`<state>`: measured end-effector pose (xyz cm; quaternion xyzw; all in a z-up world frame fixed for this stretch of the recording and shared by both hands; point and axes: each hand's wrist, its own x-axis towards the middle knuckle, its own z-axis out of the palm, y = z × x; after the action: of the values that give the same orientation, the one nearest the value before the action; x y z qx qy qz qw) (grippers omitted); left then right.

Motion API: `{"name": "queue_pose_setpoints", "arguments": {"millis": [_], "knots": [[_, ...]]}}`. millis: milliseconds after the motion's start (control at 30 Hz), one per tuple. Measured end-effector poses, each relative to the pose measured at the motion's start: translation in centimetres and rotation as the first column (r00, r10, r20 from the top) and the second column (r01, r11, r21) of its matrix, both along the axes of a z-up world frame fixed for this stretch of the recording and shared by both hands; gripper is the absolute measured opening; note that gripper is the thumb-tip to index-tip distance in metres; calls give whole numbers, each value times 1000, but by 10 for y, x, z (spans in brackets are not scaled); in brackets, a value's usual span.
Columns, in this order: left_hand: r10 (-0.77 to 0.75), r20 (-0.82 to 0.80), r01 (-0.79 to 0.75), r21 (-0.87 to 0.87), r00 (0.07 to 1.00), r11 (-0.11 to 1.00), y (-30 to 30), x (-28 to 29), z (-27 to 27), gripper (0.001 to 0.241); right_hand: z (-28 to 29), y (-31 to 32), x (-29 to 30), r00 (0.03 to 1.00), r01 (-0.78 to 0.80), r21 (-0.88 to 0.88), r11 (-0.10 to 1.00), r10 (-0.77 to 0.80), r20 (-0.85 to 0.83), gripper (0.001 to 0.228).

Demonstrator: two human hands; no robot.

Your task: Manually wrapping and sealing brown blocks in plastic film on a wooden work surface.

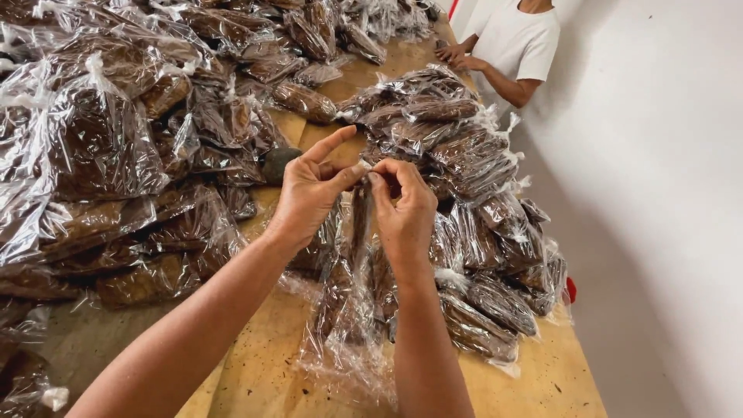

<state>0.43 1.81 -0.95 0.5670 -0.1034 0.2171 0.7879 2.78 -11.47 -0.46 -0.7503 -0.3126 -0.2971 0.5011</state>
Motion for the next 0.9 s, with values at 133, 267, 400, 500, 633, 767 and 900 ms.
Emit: {"name": "queue_pose_setpoints", "arguments": {"millis": [133, 267, 400, 500, 633, 767, 900], "knots": [[3, 15, -3, -43, 1000, 999, -4, 0, 4, 56, 8, -1, -9, 999, 4, 46, 999, -2, -36, 13], [-12, 11, 13, -70, 1000, 997, -3, 3, 1, 54, 8, -1, -6, 999, -28, 44, 999, 29, -23, 12], [-24, 17, 25, -58, 1000, 998, -4, 1, 2, 54, -5, -3, 9, 1000, -15, 45, 999, 14, 21, 10], [-14, 23, 16, -79, 1000, 997, -7, 0, 4, 52, -8, -2, 10, 989, 70, 1, 998, -69, 130, 5], [-5, 31, 8, -93, 1000, 996, -9, 0, 1, 50, -14, -1, 13, 977, 126, -87, 988, -109, 184, 4], [70, 8, -70, 55, 998, 996, -9, 1, 1, 26, -12, -3, 9, 980, 134, -195, 971, -102, 169, 6], [21, -51, -8, 249, 998, 968, -11, -14, 0, 30, -6, -2, -1, 982, 137, -194, 971, -107, 157, 7]]}}
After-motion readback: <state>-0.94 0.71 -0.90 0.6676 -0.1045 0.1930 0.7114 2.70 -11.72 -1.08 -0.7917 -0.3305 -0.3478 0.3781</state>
